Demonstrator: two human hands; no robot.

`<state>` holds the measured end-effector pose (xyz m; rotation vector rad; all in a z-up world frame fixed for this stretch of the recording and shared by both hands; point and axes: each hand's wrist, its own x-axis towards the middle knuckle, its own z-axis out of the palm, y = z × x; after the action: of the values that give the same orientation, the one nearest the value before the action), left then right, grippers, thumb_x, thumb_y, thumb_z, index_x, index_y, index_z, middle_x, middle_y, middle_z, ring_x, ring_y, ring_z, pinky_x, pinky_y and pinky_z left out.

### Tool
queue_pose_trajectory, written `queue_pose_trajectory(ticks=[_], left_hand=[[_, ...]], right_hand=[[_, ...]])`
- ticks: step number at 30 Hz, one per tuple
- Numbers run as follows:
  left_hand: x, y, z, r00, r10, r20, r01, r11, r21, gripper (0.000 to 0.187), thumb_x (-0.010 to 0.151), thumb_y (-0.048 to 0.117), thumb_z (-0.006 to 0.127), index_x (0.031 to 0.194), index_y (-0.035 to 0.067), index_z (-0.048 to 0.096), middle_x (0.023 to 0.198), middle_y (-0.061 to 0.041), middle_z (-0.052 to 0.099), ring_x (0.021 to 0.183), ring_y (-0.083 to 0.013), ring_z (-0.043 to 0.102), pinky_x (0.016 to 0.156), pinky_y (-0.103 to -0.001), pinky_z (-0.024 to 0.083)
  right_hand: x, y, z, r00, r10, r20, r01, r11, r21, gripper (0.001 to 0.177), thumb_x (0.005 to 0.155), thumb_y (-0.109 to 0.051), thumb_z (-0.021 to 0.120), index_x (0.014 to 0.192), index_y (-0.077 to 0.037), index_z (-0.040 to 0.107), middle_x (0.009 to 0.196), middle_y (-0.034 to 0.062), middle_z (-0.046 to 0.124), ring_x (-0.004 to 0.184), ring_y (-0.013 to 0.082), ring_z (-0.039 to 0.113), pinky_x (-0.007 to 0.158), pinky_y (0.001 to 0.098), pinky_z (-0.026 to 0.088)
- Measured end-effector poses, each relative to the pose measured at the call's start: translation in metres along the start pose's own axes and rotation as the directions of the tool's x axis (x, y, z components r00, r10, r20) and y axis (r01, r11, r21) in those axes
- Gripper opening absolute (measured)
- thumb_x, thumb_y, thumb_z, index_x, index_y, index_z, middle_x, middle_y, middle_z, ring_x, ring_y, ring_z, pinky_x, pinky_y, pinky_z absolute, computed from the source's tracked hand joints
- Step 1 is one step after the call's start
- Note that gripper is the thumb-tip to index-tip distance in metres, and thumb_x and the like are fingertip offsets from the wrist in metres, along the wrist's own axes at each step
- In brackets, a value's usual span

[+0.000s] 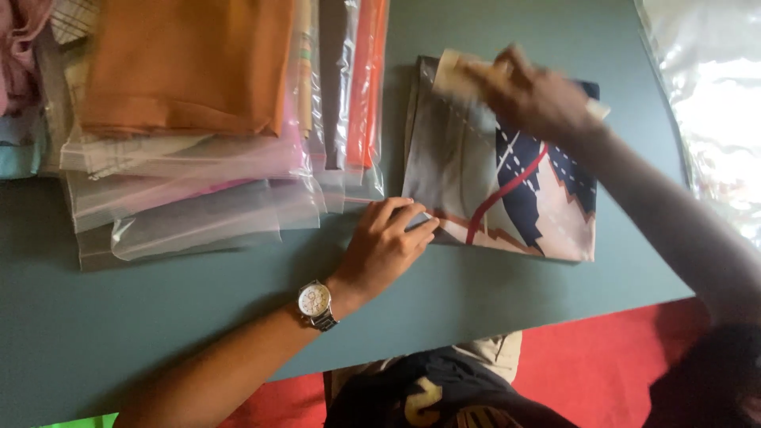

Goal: The person folds a patterned cloth on a table, smooths it with a rolling pin, and places it into a clear plastic bag. The person then seals the bag and sets it aside.

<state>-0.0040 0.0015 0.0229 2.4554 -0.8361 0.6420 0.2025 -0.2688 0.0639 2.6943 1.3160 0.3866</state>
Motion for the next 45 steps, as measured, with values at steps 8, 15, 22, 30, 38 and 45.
queue_pose_trajectory(ticks=[8, 15, 22, 30, 38, 45], left_hand=[[-0.002, 0.002, 0.0, 1.0, 0.001, -0.019, -0.002, 1.0, -0.012, 0.026, 0.083, 0.004, 0.081, 0.106, 0.015, 0.079, 0.111, -0.004, 0.07, 0.108, -0.0264, 0.058, 0.084, -0.041, 0.051], [-0.003, 0.0, 0.003, 1.0, 0.0, -0.008, 0.0, 1.0, -0.017, 0.022, 0.085, 0.008, 0.08, 0.106, 0.016, 0.078, 0.111, -0.003, 0.07, 0.106, -0.0262, 0.057, 0.086, -0.04, 0.051], [-0.001, 0.0, 0.003, 1.0, 0.009, -0.02, -0.009, 1.0, 0.015, 0.019, 0.086, 0.012, 0.083, 0.104, 0.018, 0.078, 0.11, -0.003, 0.068, 0.104, -0.0249, 0.057, 0.082, -0.038, 0.051], [0.001, 0.001, 0.002, 0.999, 0.031, -0.027, -0.031, 0.999, 0.029, 0.02, 0.084, 0.012, 0.084, 0.102, 0.018, 0.077, 0.107, -0.002, 0.068, 0.101, -0.0247, 0.058, 0.08, -0.038, 0.051], [0.003, 0.002, 0.001, 1.0, 0.023, -0.018, -0.023, 0.999, 0.028, 0.018, 0.086, 0.012, 0.083, 0.103, 0.017, 0.076, 0.106, -0.002, 0.068, 0.097, -0.0248, 0.058, 0.079, -0.039, 0.05], [0.003, 0.001, 0.003, 0.999, 0.008, -0.031, -0.008, 1.0, 0.001, 0.018, 0.085, 0.012, 0.082, 0.102, 0.016, 0.076, 0.106, -0.002, 0.068, 0.097, -0.0249, 0.058, 0.079, -0.04, 0.052]], right_hand=[[-0.01, 0.049, 0.031, 0.983, 0.148, 0.108, -0.125, 0.973, -0.196, 0.064, 0.113, -0.034, 0.052, 0.17, -0.017, 0.03, 0.134, 0.0218, 0.05, 0.045, 0.0286, 0.062, 0.034, 0.0408, 0.057], [-0.061, 0.026, 0.012, 0.983, -0.001, 0.182, -0.001, 1.0, 0.01, 0.071, 0.102, -0.039, 0.062, 0.166, -0.026, 0.033, 0.138, 0.0159, 0.044, 0.062, 0.0178, 0.06, 0.044, 0.0327, 0.066], [-0.098, 0.047, 0.006, 0.992, 0.09, -0.09, -0.101, 0.986, -0.135, 0.069, 0.104, -0.001, 0.077, 0.162, -0.008, 0.04, 0.129, 0.0211, 0.048, 0.097, 0.0328, 0.066, 0.047, 0.0392, 0.061], [-0.134, 0.05, 0.003, 0.947, 0.318, -0.054, -0.322, 0.941, -0.103, 0.068, 0.109, -0.002, 0.072, 0.166, -0.013, 0.036, 0.114, 0.0286, 0.058, 0.058, 0.0456, 0.065, 0.042, 0.0514, 0.057], [-0.145, 0.009, 0.025, 0.959, 0.283, 0.027, -0.284, 0.957, 0.059, 0.076, 0.102, -0.02, 0.066, 0.167, -0.024, 0.026, 0.151, 0.0254, 0.056, 0.048, 0.0489, 0.057, 0.034, 0.0531, 0.043], [-0.122, 0.004, -0.031, 0.869, 0.494, 0.015, -0.494, 0.869, 0.018, 0.068, 0.109, -0.006, 0.061, 0.167, -0.018, 0.028, 0.117, 0.0354, 0.054, 0.058, 0.0539, 0.063, 0.037, 0.0577, 0.049]])
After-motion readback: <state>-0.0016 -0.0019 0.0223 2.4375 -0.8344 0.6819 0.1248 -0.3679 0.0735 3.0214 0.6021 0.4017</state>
